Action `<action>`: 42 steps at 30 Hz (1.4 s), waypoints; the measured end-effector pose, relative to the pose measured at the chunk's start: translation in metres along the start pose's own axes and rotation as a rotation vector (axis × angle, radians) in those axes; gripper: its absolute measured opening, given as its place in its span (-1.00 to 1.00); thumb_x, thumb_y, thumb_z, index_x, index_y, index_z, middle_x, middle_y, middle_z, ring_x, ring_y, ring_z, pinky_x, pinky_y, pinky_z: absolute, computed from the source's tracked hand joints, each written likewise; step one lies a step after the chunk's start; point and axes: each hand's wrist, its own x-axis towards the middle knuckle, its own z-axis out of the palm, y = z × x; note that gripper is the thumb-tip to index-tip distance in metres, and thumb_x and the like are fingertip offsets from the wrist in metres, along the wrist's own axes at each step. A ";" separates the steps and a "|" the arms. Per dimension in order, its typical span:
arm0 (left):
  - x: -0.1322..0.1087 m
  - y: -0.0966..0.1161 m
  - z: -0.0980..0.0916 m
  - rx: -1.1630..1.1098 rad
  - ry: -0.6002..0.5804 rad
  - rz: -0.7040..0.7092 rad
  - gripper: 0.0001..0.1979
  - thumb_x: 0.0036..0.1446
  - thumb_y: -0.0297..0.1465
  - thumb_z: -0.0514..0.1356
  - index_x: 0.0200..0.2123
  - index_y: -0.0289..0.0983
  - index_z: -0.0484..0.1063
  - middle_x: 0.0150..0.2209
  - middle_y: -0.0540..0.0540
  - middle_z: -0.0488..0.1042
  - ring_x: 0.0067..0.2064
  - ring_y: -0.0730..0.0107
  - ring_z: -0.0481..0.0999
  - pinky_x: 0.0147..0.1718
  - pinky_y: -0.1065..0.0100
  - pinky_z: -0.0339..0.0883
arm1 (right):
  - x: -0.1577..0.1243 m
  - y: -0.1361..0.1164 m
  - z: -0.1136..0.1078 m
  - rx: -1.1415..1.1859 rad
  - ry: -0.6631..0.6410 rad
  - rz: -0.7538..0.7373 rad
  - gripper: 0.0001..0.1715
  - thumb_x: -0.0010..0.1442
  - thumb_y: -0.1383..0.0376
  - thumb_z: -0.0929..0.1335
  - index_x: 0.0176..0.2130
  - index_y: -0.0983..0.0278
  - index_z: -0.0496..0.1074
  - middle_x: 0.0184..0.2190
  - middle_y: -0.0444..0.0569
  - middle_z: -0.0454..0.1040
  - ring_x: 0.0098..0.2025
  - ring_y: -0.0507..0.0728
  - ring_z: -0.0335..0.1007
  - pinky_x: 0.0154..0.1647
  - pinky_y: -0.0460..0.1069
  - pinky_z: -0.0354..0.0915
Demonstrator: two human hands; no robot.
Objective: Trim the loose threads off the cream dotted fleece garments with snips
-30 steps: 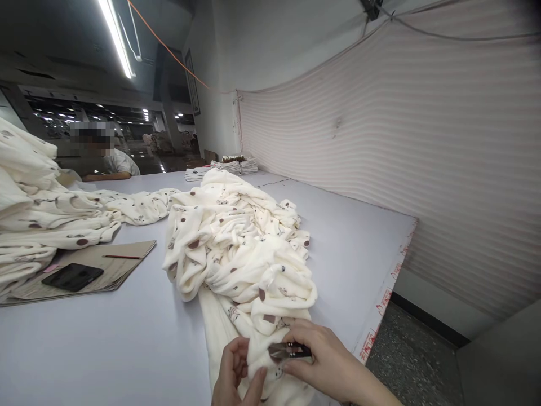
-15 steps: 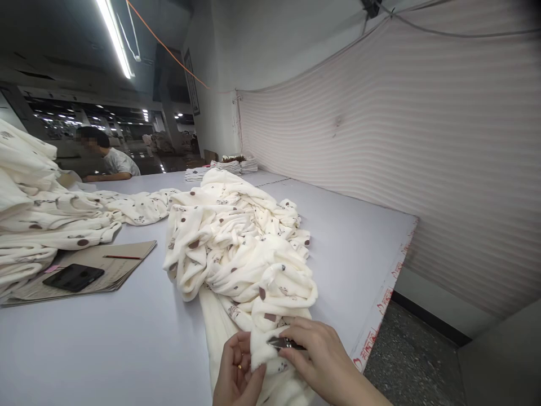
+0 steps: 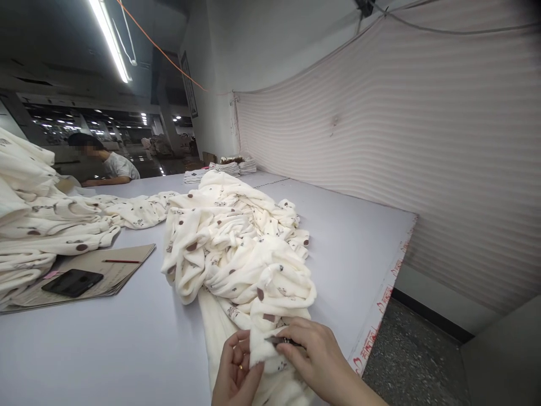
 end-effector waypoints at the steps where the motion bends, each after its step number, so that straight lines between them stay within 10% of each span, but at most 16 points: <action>1: 0.001 -0.001 -0.001 -0.003 -0.004 -0.005 -0.42 -0.21 -0.28 0.41 -0.10 -0.13 0.26 -0.21 -0.06 0.55 -0.20 0.28 0.55 -0.15 0.32 0.33 | -0.001 0.001 0.001 0.007 0.013 0.005 -0.83 0.21 0.25 0.31 -0.26 0.13 0.52 -0.33 -0.14 0.51 -0.27 0.09 0.42 -0.27 -0.10 0.20; 10: 0.008 0.001 0.003 -0.229 0.018 -0.235 -0.53 -0.16 -0.32 0.40 -0.16 -0.17 0.33 -0.10 -0.11 0.54 -0.08 0.09 0.55 -0.22 0.25 0.46 | 0.010 0.019 0.008 -0.142 0.150 0.014 -0.69 0.03 0.54 0.24 -0.30 0.21 0.41 -0.36 -0.14 0.49 -0.33 0.09 0.37 -0.34 -0.09 0.12; 30: 0.018 0.015 0.014 -0.373 -0.003 -0.299 -0.43 0.10 -0.54 0.20 0.17 -0.14 0.19 -0.06 -0.19 0.57 -0.02 0.05 0.52 -0.03 0.05 0.43 | 0.004 0.010 0.017 0.010 0.129 0.013 -0.81 0.19 0.27 0.33 -0.18 0.11 0.50 -0.26 -0.14 0.54 -0.21 0.11 0.42 -0.20 -0.07 0.19; 42: 0.015 0.020 0.018 -0.263 0.053 -0.290 -0.71 0.04 -0.46 0.27 -0.16 -0.23 0.30 -0.24 -0.14 0.62 -0.15 0.08 0.60 -0.20 0.12 0.51 | -0.003 0.011 -0.005 0.116 0.007 0.158 -0.78 0.11 0.26 0.37 -0.21 0.06 0.56 -0.23 -0.15 0.56 -0.15 0.15 0.44 -0.17 -0.06 0.25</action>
